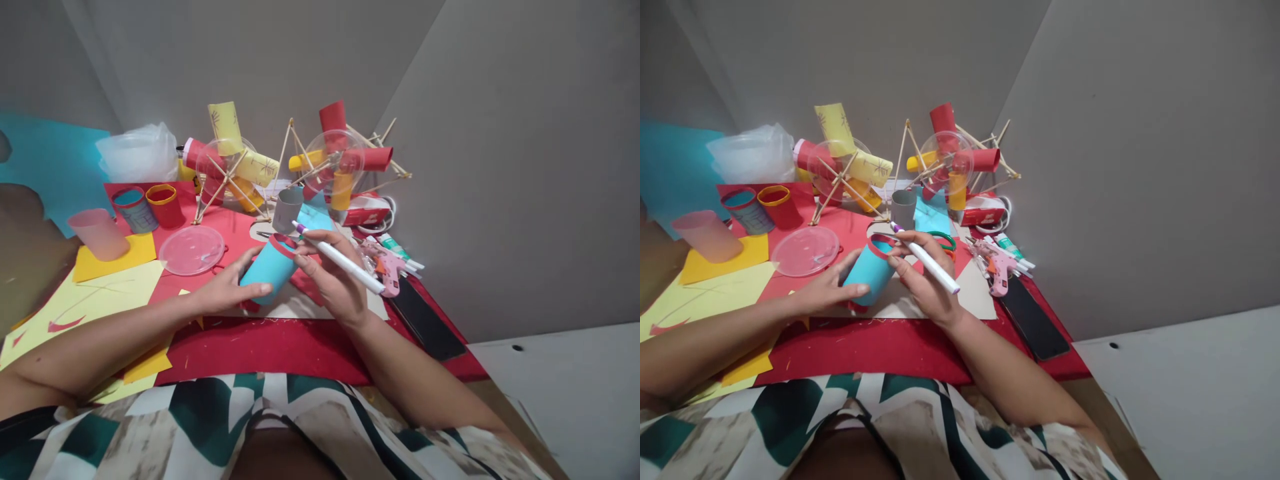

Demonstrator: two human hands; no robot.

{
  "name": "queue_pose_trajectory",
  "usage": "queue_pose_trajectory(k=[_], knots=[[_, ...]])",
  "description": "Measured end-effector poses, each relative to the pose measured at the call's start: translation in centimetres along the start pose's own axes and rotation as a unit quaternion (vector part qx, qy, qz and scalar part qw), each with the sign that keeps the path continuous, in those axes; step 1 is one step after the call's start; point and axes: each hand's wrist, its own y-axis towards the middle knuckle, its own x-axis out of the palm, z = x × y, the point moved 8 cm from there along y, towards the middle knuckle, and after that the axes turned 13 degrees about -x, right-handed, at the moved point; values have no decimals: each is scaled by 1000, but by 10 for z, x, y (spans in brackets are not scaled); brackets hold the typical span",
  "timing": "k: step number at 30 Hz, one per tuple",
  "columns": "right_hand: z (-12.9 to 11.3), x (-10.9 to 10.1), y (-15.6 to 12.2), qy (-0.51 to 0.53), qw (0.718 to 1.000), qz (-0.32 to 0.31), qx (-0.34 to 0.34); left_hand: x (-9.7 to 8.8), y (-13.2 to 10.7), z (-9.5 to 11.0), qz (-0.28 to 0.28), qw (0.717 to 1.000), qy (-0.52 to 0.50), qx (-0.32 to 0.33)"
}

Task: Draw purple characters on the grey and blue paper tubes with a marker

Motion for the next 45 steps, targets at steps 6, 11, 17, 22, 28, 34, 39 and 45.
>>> queue_pose_trajectory(k=[6, 11, 17, 22, 28, 34, 39, 45], knots=[[7, -1, 3, 60, 998, -1, 28, 18, 4, -14, -144, 957, -232, -99], [4, -1, 5, 55, 998, 6, 13, 12, 3, -17, -94, 967, -208, -112], [0, 4, 2, 10, 1000, -9, 7, -3, 4, -5, 18, 999, -23, -44], [1, 6, 0, -28, 999, -32, 11, -3, 2, 0, 58, 997, 52, -18], [6, -1, 2, 14, 1000, -8, 20, 2, 1, 2, -2, 1000, 0, -29], [-1, 0, 3, -30, 1000, -6, 1, 6, 4, -1, -25, 999, -26, -35], [-3, 7, -1, -22, 1000, -17, -2, 0, 2, -1, 56, 997, 50, -12], [0, 11, -5, -30, 999, -28, 8, 1, 2, -1, 86, 992, 89, 26]])
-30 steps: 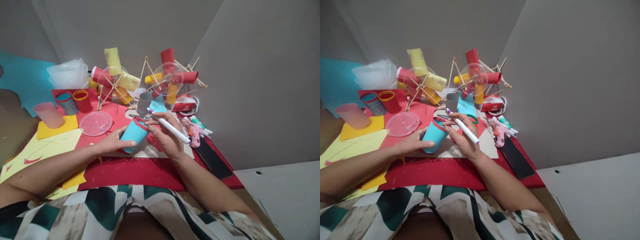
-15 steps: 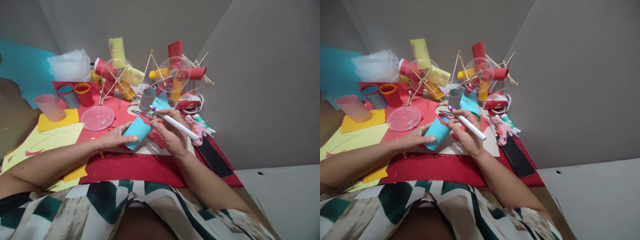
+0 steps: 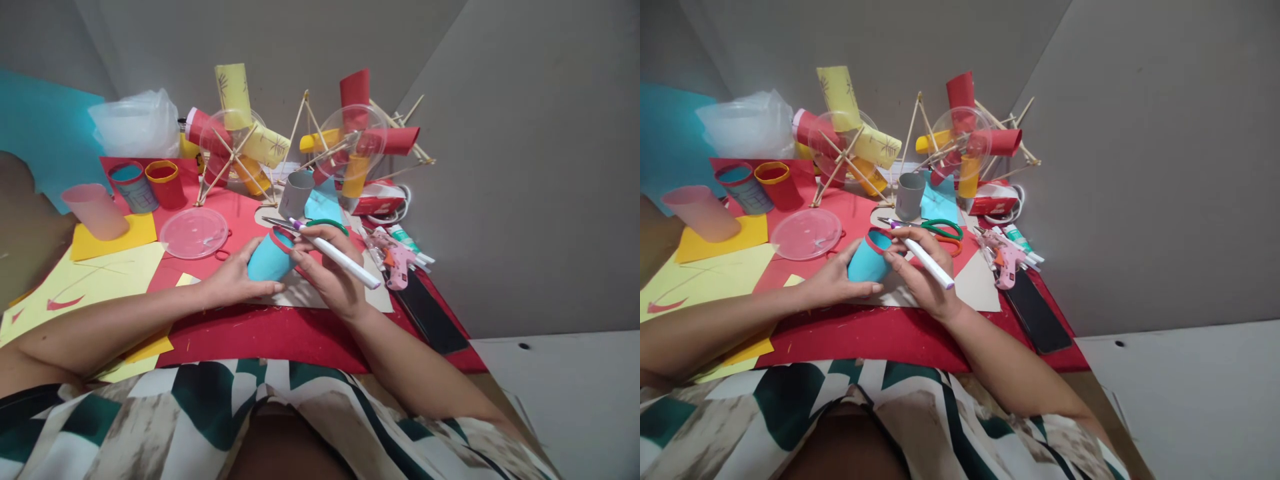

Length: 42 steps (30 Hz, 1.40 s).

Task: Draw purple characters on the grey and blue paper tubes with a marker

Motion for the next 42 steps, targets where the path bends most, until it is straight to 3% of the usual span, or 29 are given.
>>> queue_pose_trajectory(k=[6, 9, 13, 18, 21, 26, 33, 37, 42], knots=[[3, 3, -5, 4, 1000, 2, 12, -1, -3, 4, 26, 1000, 9, 9], [3, 1, -5, 9, 1000, 4, 16, -1, -4, 5, 5, 1000, 1, -8], [6, -10, 1, 47, 998, 23, 20, 6, -2, 5, -101, 989, -107, -34], [9, -10, 6, 100, 995, -4, 26, 29, -5, 0, -300, 895, -309, -119], [7, -4, 5, 121, 992, -27, 20, 36, -9, -4, -346, 875, -308, -140], [-1, -8, 6, 124, 992, 12, -33, 32, -6, -10, -295, 896, -295, -149], [0, -9, 5, 10, 1000, 24, -16, 13, 3, -9, -130, 984, -98, -71], [1, -9, 1, -27, 999, 30, -14, 5, 3, -5, -62, 997, -43, -22], [-7, -4, -4, -44, 997, 24, -58, 2, 3, -10, -14, 1000, 6, -23]])
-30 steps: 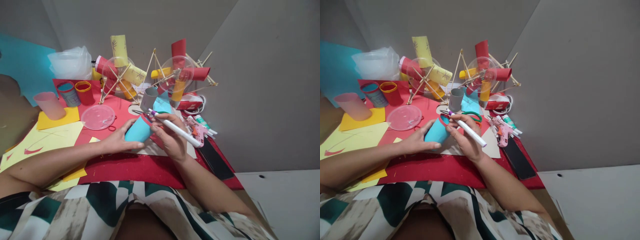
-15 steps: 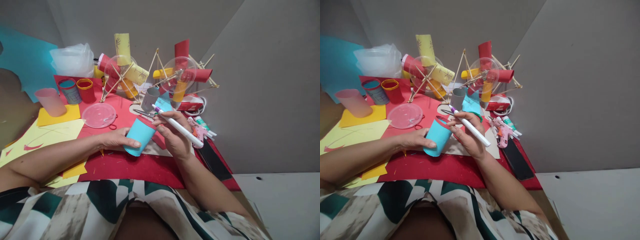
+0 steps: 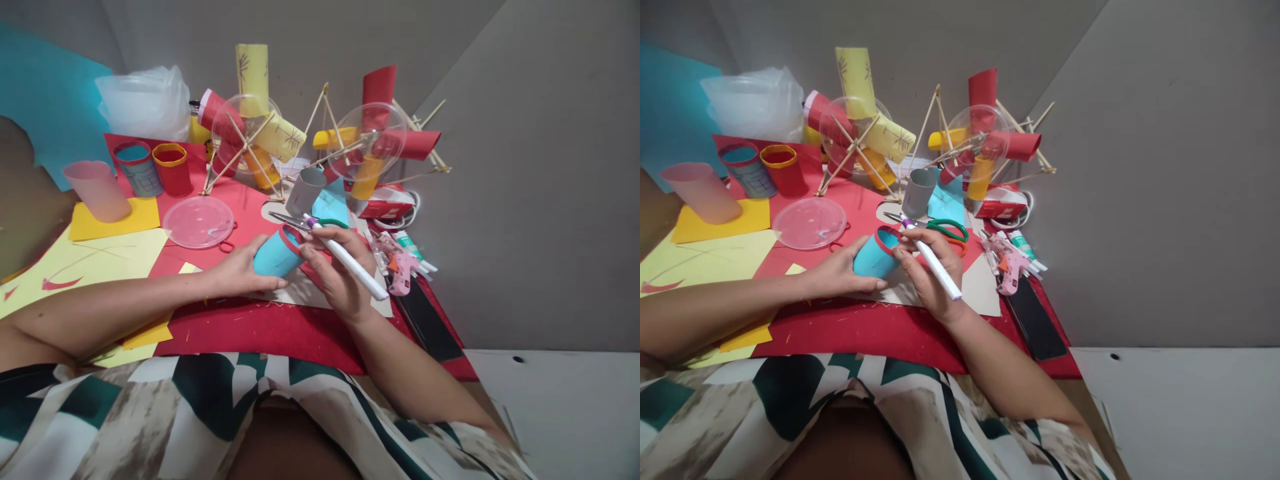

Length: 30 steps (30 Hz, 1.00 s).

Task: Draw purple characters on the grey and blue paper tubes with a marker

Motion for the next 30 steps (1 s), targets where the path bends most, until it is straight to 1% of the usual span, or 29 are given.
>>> queue_pose_trajectory(k=[3, 6, 9, 12, 14, 18, 21, 23, 25, 26, 27, 28, 30], knots=[[-3, 4, -3, 5, 1000, -8, -11, 0, 0, -1, 15, 1000, 12, 8], [-4, 6, -5, 23, 1000, -9, -12, 0, 1, 0, 18, 1000, 13, 19], [-5, 7, -7, 29, 999, -2, -12, 0, 0, 0, 27, 999, 20, 12], [-5, 9, -8, 35, 999, -11, -13, 0, -3, 2, 45, 998, 33, 11], [-4, 9, -8, 32, 999, -16, -9, 1, -6, 5, 38, 999, 27, 22], [3, 1, -5, 37, 999, -9, 18, 4, -8, 10, -22, 999, -10, 31], [9, -3, -2, 66, 997, -16, 35, 3, -6, 9, -71, 995, -76, 10], [11, -4, -1, 79, 996, -21, 39, 10, -4, 7, -145, 975, -164, -22], [13, -4, -1, 89, 995, -26, 42, 21, -5, 6, -229, 938, -254, -51], [13, -4, -2, 95, 994, -28, 43, 25, -7, 6, -259, 921, -285, -61], [14, -3, -3, 101, 994, -29, 44, 27, -8, 6, -276, 910, -301, -67], [14, -3, -3, 105, 993, -29, 45, 29, -8, 6, -284, 907, -304, -71], [14, -3, -2, 104, 993, -19, 45, 27, -8, 5, -273, 914, -293, -72]])
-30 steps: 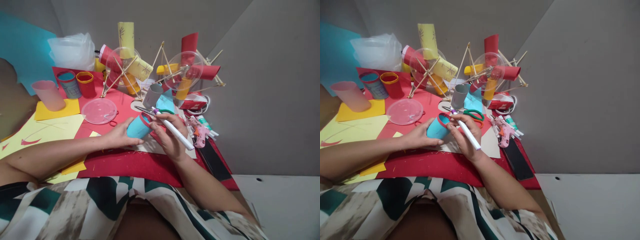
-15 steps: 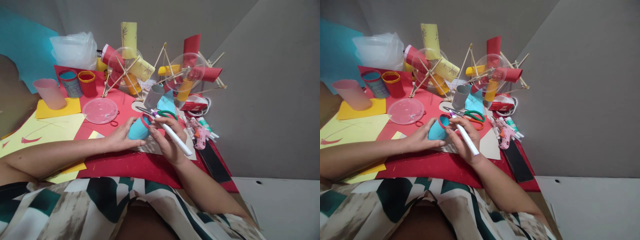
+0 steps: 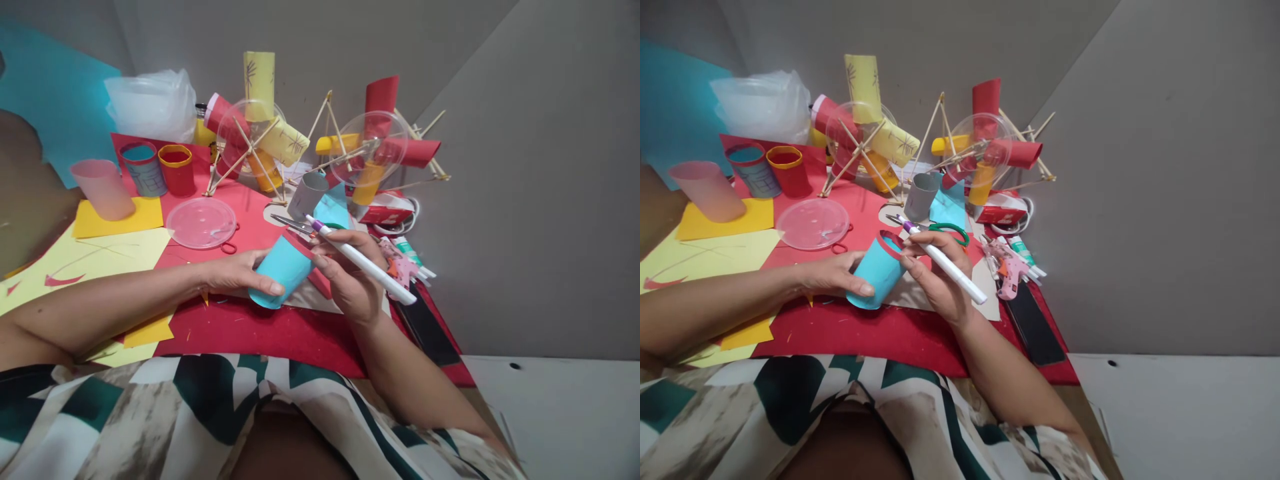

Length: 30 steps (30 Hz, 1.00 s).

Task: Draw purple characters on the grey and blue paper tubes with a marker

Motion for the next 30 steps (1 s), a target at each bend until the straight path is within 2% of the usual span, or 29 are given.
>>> queue_pose_trajectory(k=[4, 9, 14, 21, 25, 30], knots=[[-4, -2, 3, -39, 999, 30, 4, -7, -2, 6, 73, 994, 83, 24], [-10, 0, 3, -96, 995, 28, 6, -16, -3, 6, 157, 965, 201, 52], [-16, 2, 1, -103, 994, 30, -10, -20, -7, 6, 215, 945, 232, 78], [-22, 7, -4, -102, 993, 31, -47, -17, -10, 11, 246, 931, 250, 100], [-18, 8, -3, -98, 994, 14, -35, -17, -11, 14, 256, 929, 250, 91], [-4, -6, 5, -64, 997, 40, -9, -19, -9, 14, 227, 943, 234, 65]])
